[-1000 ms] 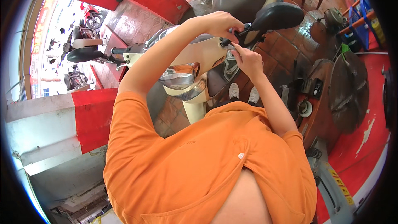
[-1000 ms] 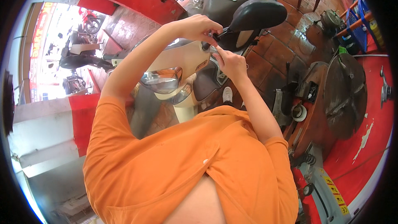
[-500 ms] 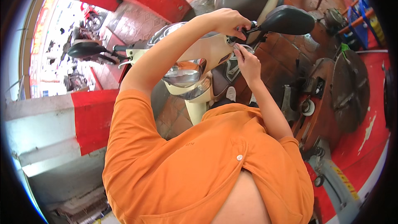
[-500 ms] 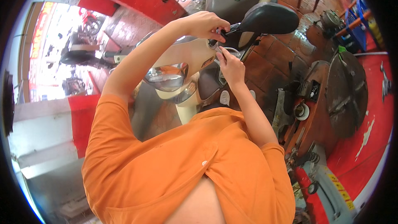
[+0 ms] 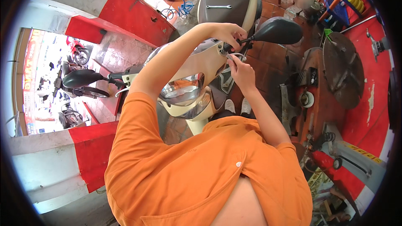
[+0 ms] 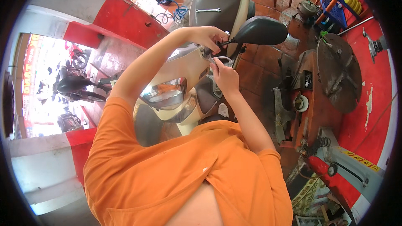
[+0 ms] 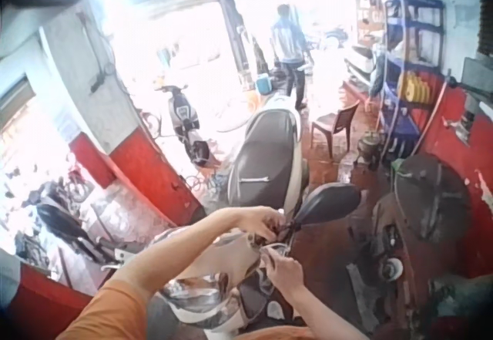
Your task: The person installs a rearview mirror onto a scooter using a wrench. They position the mirror stem into the mounting hole, tighten the nut by hand and then with the tool, and adjust the mirror angle.
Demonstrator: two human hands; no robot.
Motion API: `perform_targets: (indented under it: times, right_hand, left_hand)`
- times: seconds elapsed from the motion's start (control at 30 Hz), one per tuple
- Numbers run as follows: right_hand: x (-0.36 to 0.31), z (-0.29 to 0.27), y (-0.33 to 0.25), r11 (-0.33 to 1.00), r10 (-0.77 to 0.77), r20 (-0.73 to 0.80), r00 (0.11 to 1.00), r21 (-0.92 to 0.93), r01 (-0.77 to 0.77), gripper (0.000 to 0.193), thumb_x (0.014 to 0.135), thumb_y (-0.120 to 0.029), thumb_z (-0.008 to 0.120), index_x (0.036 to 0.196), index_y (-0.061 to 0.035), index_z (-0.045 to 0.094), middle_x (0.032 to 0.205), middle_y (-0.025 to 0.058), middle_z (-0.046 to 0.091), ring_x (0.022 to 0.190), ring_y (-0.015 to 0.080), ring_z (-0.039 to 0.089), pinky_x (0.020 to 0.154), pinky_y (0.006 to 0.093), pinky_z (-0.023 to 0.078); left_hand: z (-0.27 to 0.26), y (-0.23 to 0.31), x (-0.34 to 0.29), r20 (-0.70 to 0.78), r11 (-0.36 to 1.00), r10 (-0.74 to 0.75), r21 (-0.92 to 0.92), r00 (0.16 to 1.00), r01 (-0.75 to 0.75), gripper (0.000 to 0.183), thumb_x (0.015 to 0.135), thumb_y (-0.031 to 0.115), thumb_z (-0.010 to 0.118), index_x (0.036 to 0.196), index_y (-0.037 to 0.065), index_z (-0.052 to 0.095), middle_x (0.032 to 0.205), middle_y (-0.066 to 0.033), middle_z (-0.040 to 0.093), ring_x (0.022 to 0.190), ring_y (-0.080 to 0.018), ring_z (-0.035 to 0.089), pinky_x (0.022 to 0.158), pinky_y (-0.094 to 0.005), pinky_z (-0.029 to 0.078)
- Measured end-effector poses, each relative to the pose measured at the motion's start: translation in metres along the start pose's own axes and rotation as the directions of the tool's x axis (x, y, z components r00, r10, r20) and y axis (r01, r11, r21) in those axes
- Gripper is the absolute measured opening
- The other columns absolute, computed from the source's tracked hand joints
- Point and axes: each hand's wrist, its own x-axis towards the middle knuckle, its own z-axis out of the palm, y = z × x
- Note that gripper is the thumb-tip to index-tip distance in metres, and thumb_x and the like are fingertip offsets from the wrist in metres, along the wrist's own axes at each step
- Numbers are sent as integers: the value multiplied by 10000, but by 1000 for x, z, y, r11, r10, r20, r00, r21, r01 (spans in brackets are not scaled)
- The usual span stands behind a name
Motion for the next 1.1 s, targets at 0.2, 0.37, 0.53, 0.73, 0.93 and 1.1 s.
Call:
perform_targets:
  times: [0.2,0.37,0.53,0.73,0.93,1.1]
  right_hand:
    - [-15,8,-25,995,91,72,993,-45,-88,398,994,-317,506,1321,-96,560,801,222,692,733,420,677,644,516,539]
    - [-31,21,-31,985,69,123,990,149,-87,568,979,-199,465,1468,50,323,796,282,664,738,455,662,684,542,528]
    - [-30,31,-15,947,38,130,991,311,-77,586,1023,-242,465,1558,-138,250,723,226,637,631,380,644,615,449,525]
    - [-34,6,-20,337,97,584,806,743,-579,582,1053,-240,422,1587,-249,190,599,-7,435,497,82,446,479,256,428]
    - [-47,11,-24,54,143,646,750,751,-658,524,1052,-229,426,1554,-216,274,729,20,539,512,99,505,504,267,481]
    - [-57,16,-38,81,266,547,794,808,-583,311,1048,-260,453,1311,-95,464,772,57,602,495,108,538,474,244,454]
  left_hand:
    - [-2,13,31,250,967,-226,-55,941,247,247,838,143,755,1020,15,647,827,-18,653,719,-83,617,679,-249,489]
    - [24,48,45,270,979,-38,-183,962,90,337,859,330,776,922,20,662,712,11,593,651,-82,572,586,-244,455]
    - [26,45,50,298,911,-121,-346,947,225,452,834,473,767,732,104,527,596,56,427,536,-60,427,529,-233,359]
    - [32,36,46,77,867,-178,-460,981,193,464,874,531,704,725,160,468,591,86,347,532,-48,323,514,-241,286]
    - [35,46,33,-230,851,-206,-523,951,58,435,885,528,692,848,111,574,625,85,352,544,-39,319,494,-229,259]
    - [36,46,30,-357,854,-226,-520,906,8,449,882,526,697,845,97,569,634,76,366,542,-41,332,485,-229,268]
